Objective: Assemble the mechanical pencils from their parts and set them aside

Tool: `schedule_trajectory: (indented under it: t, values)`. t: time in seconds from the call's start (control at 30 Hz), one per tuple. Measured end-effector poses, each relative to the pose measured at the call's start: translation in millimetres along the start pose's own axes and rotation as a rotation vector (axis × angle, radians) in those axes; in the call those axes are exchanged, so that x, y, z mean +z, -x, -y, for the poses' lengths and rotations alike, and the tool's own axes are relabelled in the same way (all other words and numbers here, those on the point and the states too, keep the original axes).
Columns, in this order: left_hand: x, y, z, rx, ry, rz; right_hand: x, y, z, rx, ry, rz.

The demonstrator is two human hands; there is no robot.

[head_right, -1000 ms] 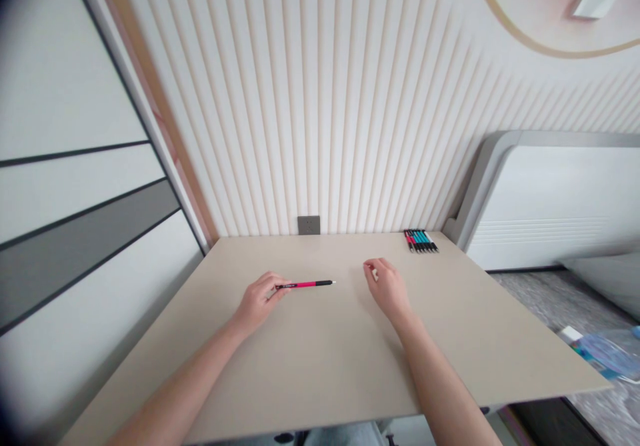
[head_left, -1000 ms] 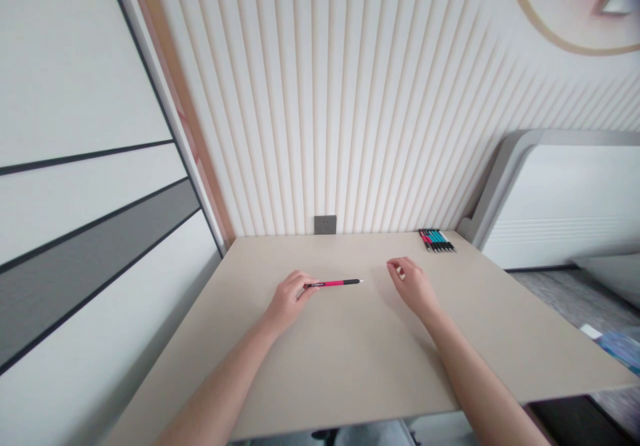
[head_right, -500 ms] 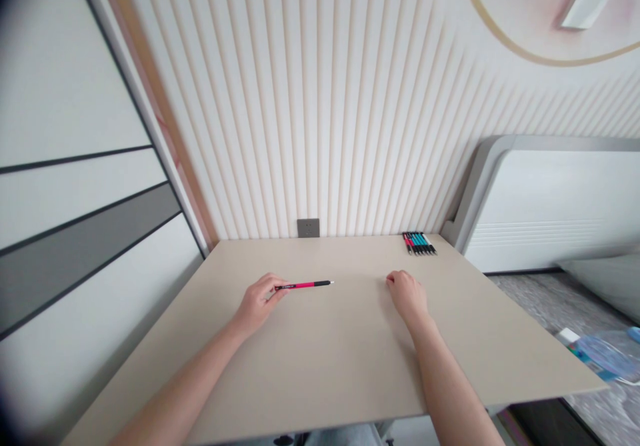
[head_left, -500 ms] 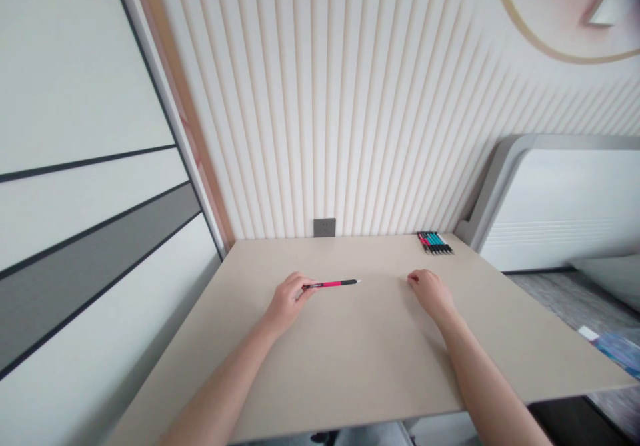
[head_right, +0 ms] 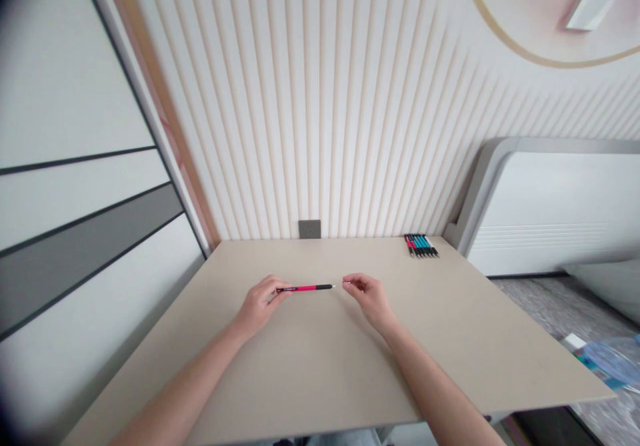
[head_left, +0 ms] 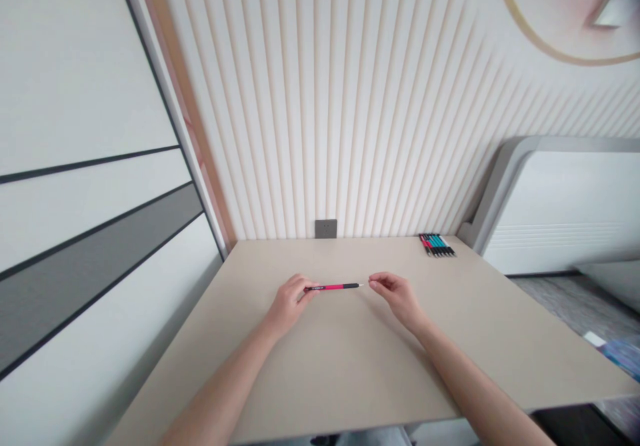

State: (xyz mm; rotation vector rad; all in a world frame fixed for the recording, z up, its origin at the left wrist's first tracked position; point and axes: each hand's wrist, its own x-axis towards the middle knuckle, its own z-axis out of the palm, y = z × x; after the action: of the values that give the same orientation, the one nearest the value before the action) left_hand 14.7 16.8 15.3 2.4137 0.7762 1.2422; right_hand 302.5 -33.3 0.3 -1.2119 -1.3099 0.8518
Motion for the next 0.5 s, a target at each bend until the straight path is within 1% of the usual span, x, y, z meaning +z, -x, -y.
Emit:
schedule_trajectory:
  t: [0.17,0.33,0.5]
  values:
    - [-0.1,-0.9,-2.8,0.009,0.003,0.001,7.4,0.9,-0.3,0.018,-0.032,0.015]
    - [0.3,-1.0,-4.1,0.027,0.008,-0.015,17.3,4.7,4.2,0.036,-0.065,0.036]
    - [-0.5,-1.2,-6.4,0.008,0.013,-0.025,21.3,7.7,9.4,0.036,-0.073,0.034]
